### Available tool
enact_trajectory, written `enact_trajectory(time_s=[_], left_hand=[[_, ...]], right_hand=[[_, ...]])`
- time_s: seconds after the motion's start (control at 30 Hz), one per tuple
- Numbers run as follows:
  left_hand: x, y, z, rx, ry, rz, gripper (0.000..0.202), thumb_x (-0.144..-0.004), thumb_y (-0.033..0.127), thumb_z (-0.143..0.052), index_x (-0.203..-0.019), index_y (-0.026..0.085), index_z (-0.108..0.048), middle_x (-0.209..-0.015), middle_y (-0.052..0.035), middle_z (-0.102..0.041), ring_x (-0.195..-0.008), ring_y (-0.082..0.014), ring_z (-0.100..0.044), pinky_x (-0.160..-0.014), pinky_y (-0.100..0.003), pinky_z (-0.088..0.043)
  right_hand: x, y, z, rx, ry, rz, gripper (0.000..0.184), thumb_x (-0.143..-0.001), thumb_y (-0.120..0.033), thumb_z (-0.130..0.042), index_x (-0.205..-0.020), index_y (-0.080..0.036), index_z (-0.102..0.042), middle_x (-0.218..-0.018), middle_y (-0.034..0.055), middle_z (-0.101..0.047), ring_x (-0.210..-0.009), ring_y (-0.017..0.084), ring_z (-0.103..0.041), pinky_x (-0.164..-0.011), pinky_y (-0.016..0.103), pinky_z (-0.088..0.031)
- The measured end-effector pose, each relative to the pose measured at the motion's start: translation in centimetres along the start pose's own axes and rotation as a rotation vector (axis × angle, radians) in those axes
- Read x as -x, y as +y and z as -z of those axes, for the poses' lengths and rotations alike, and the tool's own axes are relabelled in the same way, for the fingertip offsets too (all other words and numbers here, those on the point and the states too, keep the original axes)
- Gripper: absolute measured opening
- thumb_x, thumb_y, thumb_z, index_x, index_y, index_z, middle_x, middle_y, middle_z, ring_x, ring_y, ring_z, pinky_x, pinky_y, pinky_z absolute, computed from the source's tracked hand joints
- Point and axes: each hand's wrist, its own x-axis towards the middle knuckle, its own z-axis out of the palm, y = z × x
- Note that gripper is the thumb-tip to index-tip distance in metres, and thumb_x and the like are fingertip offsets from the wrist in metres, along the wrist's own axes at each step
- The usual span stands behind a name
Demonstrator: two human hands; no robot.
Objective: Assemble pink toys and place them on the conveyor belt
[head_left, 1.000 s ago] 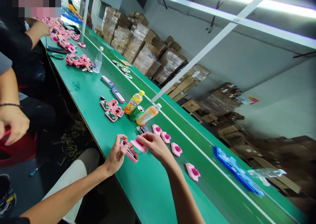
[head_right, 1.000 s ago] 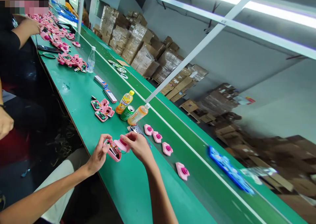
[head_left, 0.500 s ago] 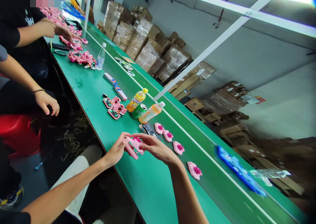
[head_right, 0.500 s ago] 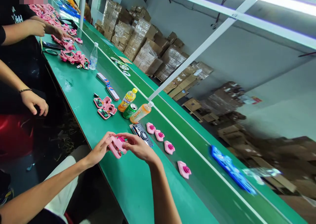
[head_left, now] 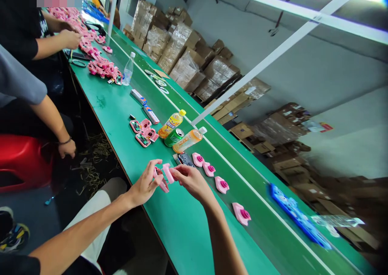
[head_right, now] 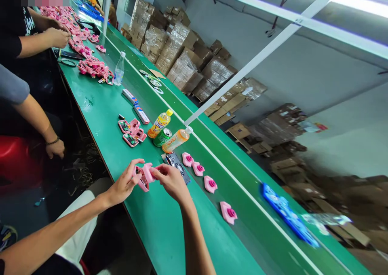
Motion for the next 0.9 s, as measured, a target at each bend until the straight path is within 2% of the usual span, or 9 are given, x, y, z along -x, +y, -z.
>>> enact_trajectory(time_s=[0.07,0.13,0.3,0.43,0.5,0.6,0.73,0.8,0.9], left_hand=[[0.0,0.1,0.2,-0.046,-0.005,-0.048,0.053,-0.101,0.050,-0.043,-0.142,0.017,-0.037,-0.142,-0.0173,-0.047,-0.117,-0.0254,-0.055,-0.111,-0.043,-0.039],[0.0,-0.1,0.3,-0.045,-0.004,-0.069,0.056,-0.100,0.050,-0.045,-0.145,0.018,-0.034,-0.145,-0.0173,-0.046,-0.122,-0.0260,-0.054,-0.112,-0.041,-0.038],[0.0,-0.8,0.3,0.170,0.035,0.075,0.056,-0.102,0.053,-0.037,-0.146,0.018,-0.031,-0.151,-0.0189,-0.041,-0.111,-0.0235,-0.061,-0.104,-0.039,-0.045],[0.4,-0.7,0.3,0.223,-0.012,0.105,0.057,-0.101,0.057,-0.038,-0.142,0.018,-0.035,-0.151,-0.0187,-0.043,-0.113,-0.0233,-0.061,-0.105,-0.039,-0.044],[0.6,-0.6,0.3,0.187,0.007,0.087,0.059,-0.099,0.059,-0.043,-0.141,0.018,-0.037,-0.150,-0.0176,-0.044,-0.113,-0.0226,-0.061,-0.107,-0.038,-0.042],[0.7,-0.8,0.2,0.387,0.004,0.206,0.063,-0.096,0.063,-0.048,-0.140,0.019,-0.037,-0.145,-0.0169,-0.050,-0.099,-0.0200,-0.066,-0.094,-0.035,-0.049],[0.7,-0.9,0.3,0.707,-0.166,0.420,0.066,-0.091,0.068,-0.054,-0.126,0.013,-0.049,-0.117,-0.0179,-0.068,-0.079,-0.0208,-0.069,-0.072,-0.033,-0.055],[0.8,-0.6,0.1,0.741,-0.175,0.417,0.064,-0.089,0.068,-0.057,-0.121,0.012,-0.054,-0.111,-0.0168,-0.069,-0.082,-0.0226,-0.069,-0.073,-0.033,-0.055],[1.2,0.1,-0.4,0.730,-0.112,0.364,0.056,-0.091,0.064,-0.059,-0.119,0.015,-0.054,-0.113,-0.0128,-0.068,-0.094,-0.0227,-0.068,-0.078,-0.031,-0.055]], right_hand=[[0.0,-0.4,-0.2,0.020,0.036,-0.017,0.072,-0.078,-0.082,-0.055,-0.080,-0.010,-0.063,-0.070,0.0046,-0.059,-0.059,0.006,-0.046,-0.055,0.019,-0.033],[0.1,-0.7,-0.3,0.022,0.052,-0.016,0.072,-0.079,-0.082,-0.052,-0.082,-0.010,-0.064,-0.069,0.0041,-0.058,-0.058,0.007,-0.045,-0.055,0.020,-0.033],[0.5,-0.8,0.2,-0.094,-0.062,0.133,0.074,-0.077,-0.075,-0.061,-0.117,-0.014,-0.062,-0.097,0.0063,-0.063,-0.083,0.010,-0.055,-0.070,0.019,-0.043],[0.5,-0.8,0.4,0.039,-0.087,0.047,0.070,-0.082,-0.080,-0.051,-0.089,-0.011,-0.063,-0.076,0.0036,-0.055,-0.065,0.006,-0.041,-0.056,0.018,-0.031],[0.4,-0.7,0.3,0.062,-0.112,0.032,0.072,-0.082,-0.082,-0.049,-0.085,-0.011,-0.062,-0.073,0.0029,-0.053,-0.064,0.005,-0.041,-0.056,0.018,-0.031],[0.5,-0.6,0.5,-0.017,-0.208,0.103,0.072,-0.083,-0.077,-0.055,-0.109,-0.011,-0.065,-0.088,0.0047,-0.060,-0.073,0.007,-0.049,-0.064,0.017,-0.040],[0.9,-0.5,1.1,-0.103,-0.361,0.117,0.068,-0.085,-0.065,-0.063,-0.129,-0.013,-0.060,-0.096,0.0051,-0.062,-0.077,0.007,-0.052,-0.069,0.018,-0.045],[1.0,-0.6,1.3,-0.126,-0.426,0.125,0.064,-0.085,-0.061,-0.065,-0.130,-0.015,-0.061,-0.104,0.0063,-0.063,-0.082,0.008,-0.054,-0.073,0.019,-0.048],[0.8,-0.5,1.3,-0.101,-0.420,0.124,0.065,-0.088,-0.063,-0.061,-0.132,-0.016,-0.061,-0.115,0.0077,-0.064,-0.088,0.009,-0.057,-0.078,0.020,-0.050]])
